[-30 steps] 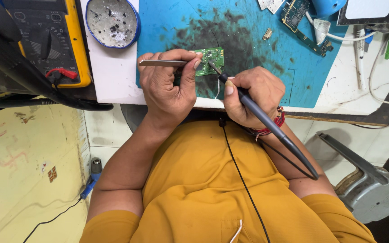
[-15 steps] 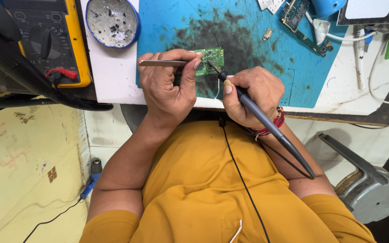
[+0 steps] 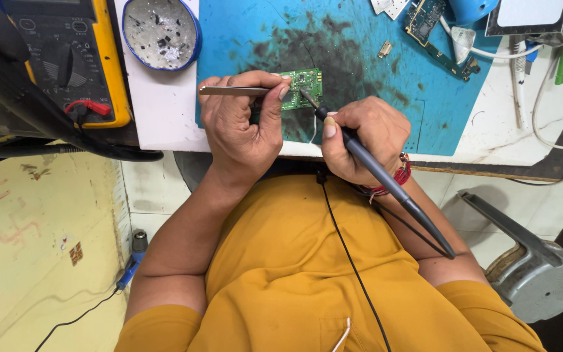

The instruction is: The person holds a green circuit board steady on a workbench with a flat metal tool in one hand while using a soldering iron in the other hand to work on the board's components, repositioning the board and continuing to solder different points across the episode.

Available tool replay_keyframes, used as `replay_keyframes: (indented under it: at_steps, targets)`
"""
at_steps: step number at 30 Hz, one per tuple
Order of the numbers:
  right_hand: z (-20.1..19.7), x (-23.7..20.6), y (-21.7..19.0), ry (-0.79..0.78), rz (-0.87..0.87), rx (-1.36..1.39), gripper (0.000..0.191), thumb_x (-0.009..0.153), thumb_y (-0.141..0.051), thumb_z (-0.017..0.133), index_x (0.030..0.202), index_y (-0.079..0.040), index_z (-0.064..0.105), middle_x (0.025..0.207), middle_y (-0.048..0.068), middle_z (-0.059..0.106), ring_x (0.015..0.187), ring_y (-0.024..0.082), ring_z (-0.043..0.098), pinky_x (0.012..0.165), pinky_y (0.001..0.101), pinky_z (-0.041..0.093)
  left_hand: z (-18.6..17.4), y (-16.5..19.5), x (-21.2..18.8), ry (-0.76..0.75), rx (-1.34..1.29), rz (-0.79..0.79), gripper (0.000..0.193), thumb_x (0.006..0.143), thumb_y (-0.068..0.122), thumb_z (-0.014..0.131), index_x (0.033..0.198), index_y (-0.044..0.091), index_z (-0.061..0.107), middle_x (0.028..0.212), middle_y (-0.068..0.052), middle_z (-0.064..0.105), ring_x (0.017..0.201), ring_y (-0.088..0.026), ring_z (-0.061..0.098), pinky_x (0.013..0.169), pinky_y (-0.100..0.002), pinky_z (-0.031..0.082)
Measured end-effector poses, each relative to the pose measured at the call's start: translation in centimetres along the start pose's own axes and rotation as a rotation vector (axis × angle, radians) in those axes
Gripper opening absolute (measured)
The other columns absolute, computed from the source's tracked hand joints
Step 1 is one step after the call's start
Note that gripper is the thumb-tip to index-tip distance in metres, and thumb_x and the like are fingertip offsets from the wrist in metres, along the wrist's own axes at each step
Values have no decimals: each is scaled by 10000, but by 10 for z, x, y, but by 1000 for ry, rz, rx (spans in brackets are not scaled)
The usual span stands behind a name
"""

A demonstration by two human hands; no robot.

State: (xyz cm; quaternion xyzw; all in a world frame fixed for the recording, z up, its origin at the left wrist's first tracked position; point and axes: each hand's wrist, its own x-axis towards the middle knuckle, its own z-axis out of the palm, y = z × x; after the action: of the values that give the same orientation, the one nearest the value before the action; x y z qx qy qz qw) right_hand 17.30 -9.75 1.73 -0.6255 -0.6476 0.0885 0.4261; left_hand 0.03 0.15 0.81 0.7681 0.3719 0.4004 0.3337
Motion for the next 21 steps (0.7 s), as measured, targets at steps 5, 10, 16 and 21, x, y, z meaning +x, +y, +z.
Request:
replay_keyframes:
  at_steps: [5,10,16,21]
  targets:
    - [1,0,0,2,-4,-4,125,951,-13,726,922,-25,605,795,115,670,683,273,657,646,366,511,-1,0,0,-3,-2,-2,69,1038,93,753,1043,109,687,1008,22,739,822,-155,611,877,-322,377]
    - [1,0,0,6,-2,-6,118,954,-14,722,923,-24,608,804,124,675,687,277,659,649,367,512,0,0,0,2,-3,-1,73,1038,97,756,1036,108,683,1001,22,741,818,-155,611,874,-321,374]
    - [1,-1,0,5,7,-9,121,946,-9,721,906,-25,607,790,119,669,680,274,657,646,367,510,0,0,-1,3,-2,1,70,1042,100,754,1041,109,685,1002,21,740,826,-156,613,875,-319,373]
    - [1,-1,0,9,7,-6,124,946,0,716,907,-25,600,798,118,672,693,274,666,627,348,515,1,-1,0,7,-3,9,69,1044,100,752,1042,111,684,1005,22,741,829,-152,618,871,-319,372]
